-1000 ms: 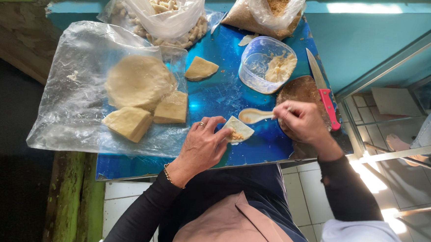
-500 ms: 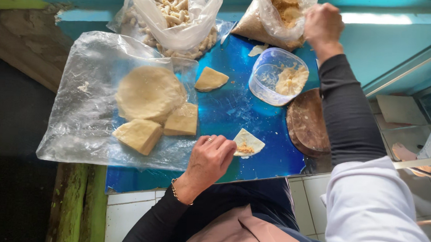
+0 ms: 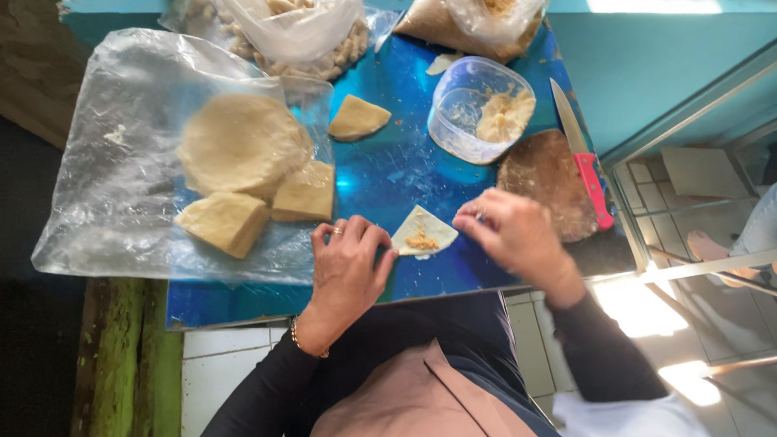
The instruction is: The person sits at a table folding filled dough pastries. They pinch off pieces from a large dough mass, flatten a piece into a small wrapper, spoon brown filling from a plastic bag onto it, fold the wrapper into a triangle and pinch it closed, and place the finished pastry into a plastic bag with others.
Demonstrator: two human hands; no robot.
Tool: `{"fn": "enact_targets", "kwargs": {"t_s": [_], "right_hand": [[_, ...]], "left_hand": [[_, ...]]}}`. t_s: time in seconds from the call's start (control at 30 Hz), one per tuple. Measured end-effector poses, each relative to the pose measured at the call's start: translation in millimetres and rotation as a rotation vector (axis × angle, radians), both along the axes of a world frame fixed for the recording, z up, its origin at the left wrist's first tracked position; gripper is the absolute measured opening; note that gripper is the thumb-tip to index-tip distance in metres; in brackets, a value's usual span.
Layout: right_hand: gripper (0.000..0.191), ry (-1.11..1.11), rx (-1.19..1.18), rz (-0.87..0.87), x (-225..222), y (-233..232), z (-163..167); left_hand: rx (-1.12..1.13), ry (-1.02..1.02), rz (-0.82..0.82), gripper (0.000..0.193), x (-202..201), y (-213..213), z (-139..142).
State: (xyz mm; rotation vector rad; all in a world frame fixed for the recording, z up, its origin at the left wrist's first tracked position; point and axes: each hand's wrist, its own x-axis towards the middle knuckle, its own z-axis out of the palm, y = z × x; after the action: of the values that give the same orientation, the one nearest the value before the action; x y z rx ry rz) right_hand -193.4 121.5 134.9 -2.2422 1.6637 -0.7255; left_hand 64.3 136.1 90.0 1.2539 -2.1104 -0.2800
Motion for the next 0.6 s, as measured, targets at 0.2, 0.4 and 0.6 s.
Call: {"fn": "enact_targets", "kwargs": {"t_s": [0.2,0.4,0.6], "right_hand": [[0.014,-0.090,-0.067,-0.203,29,29,-30],[0.012,-0.226,0.037,-0.192,22,25,-45],[0.024,-0.456,0.068,-0.211,26,31,-50]], "left_hand": [[0.008,0.014,0.078,0.011,-11,-1,-5],[0.068,0.043,0.055,0.009,-13,-3,-8],[0.095,0.146,0.016,0.025,-14,1,-8]]}}
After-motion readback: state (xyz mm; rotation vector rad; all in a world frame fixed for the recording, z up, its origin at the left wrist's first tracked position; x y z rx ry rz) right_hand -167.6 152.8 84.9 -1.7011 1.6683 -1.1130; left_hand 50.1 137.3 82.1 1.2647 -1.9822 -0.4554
